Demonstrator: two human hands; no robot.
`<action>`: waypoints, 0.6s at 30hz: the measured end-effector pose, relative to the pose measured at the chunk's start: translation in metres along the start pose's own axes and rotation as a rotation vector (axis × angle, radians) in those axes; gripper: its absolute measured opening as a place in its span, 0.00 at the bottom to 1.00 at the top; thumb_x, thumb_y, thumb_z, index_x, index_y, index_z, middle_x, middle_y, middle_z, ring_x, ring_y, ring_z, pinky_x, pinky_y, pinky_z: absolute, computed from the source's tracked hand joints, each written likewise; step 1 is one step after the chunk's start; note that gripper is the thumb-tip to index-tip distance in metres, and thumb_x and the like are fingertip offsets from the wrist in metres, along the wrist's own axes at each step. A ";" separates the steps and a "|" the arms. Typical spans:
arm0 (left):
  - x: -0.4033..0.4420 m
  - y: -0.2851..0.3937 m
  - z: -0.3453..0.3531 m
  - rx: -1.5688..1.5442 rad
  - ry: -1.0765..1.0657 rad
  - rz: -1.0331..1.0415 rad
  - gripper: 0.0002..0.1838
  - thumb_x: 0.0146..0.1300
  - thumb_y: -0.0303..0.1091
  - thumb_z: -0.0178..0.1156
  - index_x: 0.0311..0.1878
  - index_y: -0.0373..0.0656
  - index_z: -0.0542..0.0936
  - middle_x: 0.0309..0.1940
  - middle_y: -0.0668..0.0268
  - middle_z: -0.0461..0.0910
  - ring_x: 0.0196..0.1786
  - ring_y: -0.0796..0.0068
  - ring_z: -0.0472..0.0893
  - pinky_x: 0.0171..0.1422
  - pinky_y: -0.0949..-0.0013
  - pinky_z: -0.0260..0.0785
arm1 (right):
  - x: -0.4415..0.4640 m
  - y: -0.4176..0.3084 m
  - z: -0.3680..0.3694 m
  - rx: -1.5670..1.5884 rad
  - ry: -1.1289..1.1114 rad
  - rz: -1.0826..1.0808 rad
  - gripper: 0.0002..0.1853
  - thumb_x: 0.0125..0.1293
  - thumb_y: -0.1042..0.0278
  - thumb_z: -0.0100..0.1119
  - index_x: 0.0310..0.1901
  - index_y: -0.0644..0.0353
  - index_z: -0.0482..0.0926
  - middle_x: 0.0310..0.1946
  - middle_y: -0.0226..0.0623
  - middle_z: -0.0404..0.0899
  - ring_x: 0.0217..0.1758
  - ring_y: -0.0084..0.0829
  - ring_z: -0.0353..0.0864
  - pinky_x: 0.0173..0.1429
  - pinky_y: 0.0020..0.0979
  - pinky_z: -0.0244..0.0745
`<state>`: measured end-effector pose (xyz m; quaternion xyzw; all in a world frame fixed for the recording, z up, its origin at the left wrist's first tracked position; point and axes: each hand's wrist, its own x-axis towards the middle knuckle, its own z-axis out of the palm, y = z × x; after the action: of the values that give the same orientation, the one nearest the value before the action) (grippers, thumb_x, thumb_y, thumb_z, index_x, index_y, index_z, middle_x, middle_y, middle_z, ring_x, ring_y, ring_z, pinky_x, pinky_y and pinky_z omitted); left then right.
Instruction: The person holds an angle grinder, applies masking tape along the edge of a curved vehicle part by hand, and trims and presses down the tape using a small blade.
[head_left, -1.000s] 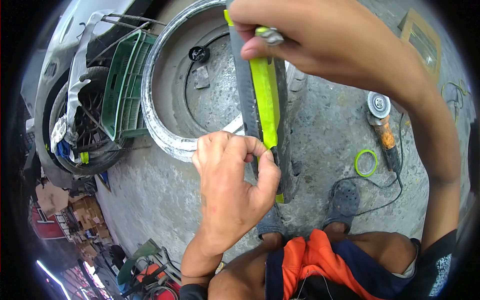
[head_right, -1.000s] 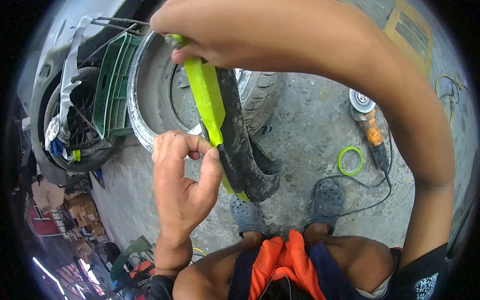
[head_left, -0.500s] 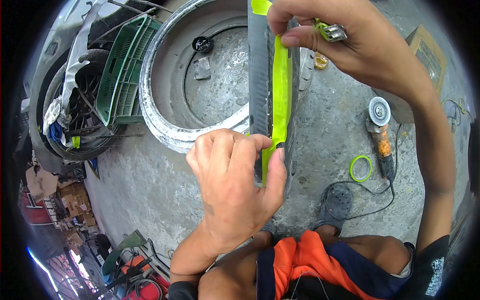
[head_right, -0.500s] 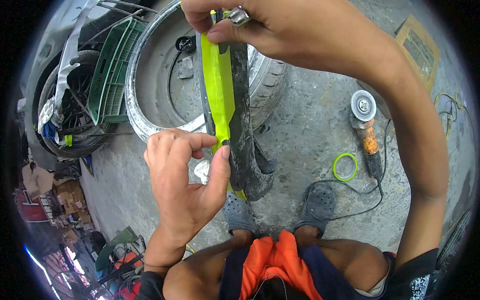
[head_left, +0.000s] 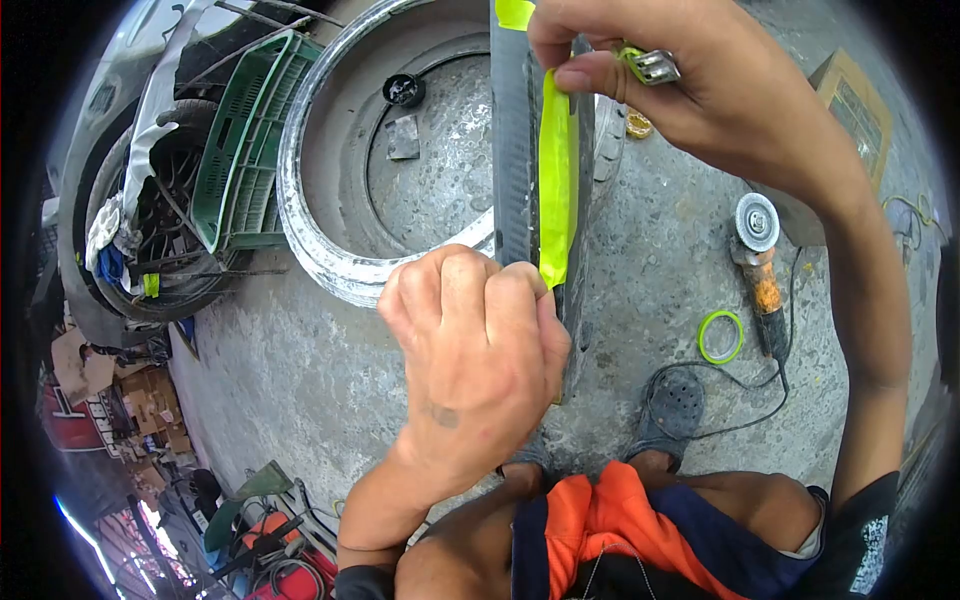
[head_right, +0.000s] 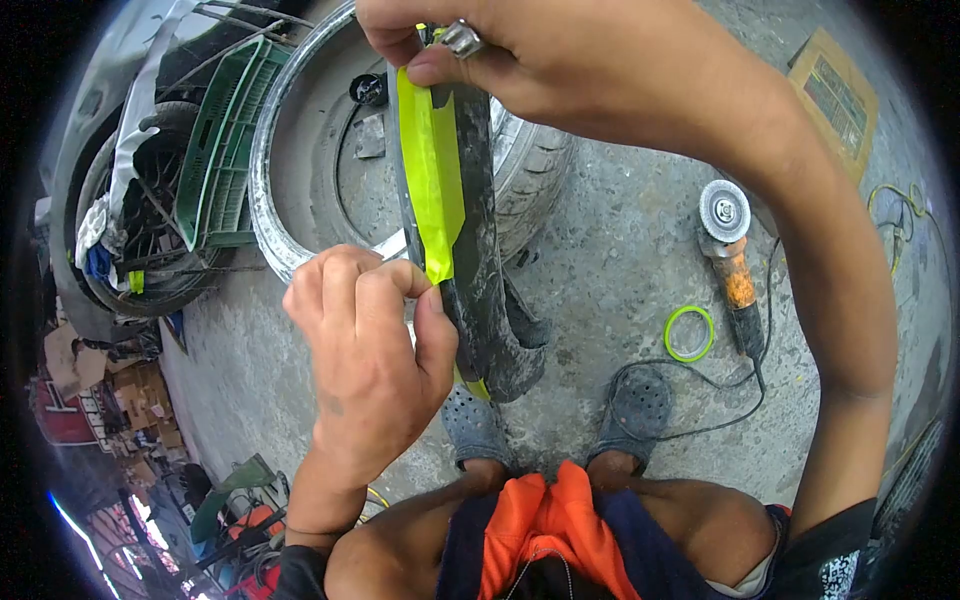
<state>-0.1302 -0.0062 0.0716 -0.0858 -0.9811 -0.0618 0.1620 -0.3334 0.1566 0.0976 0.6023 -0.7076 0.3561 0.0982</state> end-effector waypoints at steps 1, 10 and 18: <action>0.001 0.001 -0.002 0.035 0.015 0.017 0.12 0.53 0.28 0.68 0.41 0.42 0.78 0.38 0.60 0.73 0.48 0.55 0.74 0.57 0.50 0.60 | 0.000 -0.001 0.000 -0.006 -0.001 0.000 0.07 0.66 0.75 0.65 0.40 0.60 0.74 0.30 0.39 0.77 0.36 0.41 0.81 0.41 0.39 0.75; 0.001 0.009 -0.012 0.222 0.053 0.142 0.11 0.51 0.27 0.68 0.38 0.45 0.78 0.37 0.65 0.73 0.49 0.59 0.76 0.62 0.48 0.61 | 0.001 -0.001 0.000 0.021 -0.037 0.031 0.07 0.67 0.75 0.63 0.43 0.61 0.74 0.31 0.42 0.79 0.37 0.45 0.82 0.42 0.41 0.75; -0.018 -0.001 -0.021 -0.066 0.111 0.085 0.10 0.55 0.34 0.71 0.38 0.45 0.80 0.32 0.68 0.71 0.42 0.65 0.75 0.59 0.55 0.62 | 0.001 -0.004 0.001 -0.008 0.057 -0.025 0.06 0.65 0.72 0.65 0.41 0.62 0.80 0.29 0.41 0.80 0.33 0.40 0.82 0.40 0.37 0.75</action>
<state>-0.1069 -0.0133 0.0856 -0.1291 -0.9635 -0.0918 0.2158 -0.3295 0.1553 0.0987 0.6003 -0.6984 0.3690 0.1254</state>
